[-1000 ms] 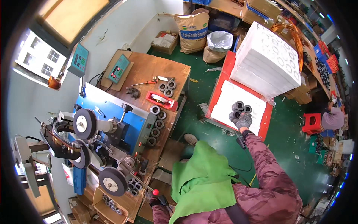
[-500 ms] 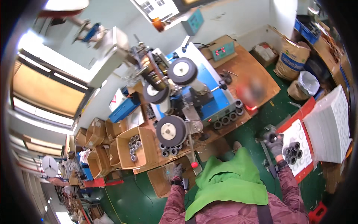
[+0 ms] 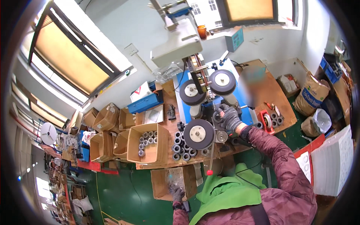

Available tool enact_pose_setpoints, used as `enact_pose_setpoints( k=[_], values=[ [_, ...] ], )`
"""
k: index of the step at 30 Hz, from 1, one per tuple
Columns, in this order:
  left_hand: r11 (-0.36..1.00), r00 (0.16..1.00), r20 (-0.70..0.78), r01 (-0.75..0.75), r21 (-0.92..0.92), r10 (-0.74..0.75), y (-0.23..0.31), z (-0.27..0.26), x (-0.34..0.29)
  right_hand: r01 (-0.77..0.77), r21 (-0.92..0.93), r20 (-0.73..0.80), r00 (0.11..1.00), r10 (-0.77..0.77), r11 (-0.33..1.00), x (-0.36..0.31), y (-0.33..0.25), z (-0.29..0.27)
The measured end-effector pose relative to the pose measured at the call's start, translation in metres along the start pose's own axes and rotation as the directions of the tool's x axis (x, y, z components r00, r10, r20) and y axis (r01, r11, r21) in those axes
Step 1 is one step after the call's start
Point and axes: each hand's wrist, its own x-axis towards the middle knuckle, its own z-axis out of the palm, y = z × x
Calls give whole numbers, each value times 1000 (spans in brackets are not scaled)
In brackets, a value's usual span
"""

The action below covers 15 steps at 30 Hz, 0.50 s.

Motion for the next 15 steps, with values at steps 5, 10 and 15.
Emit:
enact_pose_setpoints(
  k=[5, 10, 15],
  values=[
    [995, 996, -92, -7, 96, 15, 11, -26, 10, 58, -94, -255, 963, -81, 994, 49, -9, -21],
    [932, 932, -18, -361, -37, 361, 178, 115, -36, -8, -100, -209, 978, -13, 995, 67, 7, -29],
    [834, 806, 226, -549, -60, 547, 300, 239, -85, 65, -214, -87, 993, -85, 975, 78, 18, -30]
  ],
)
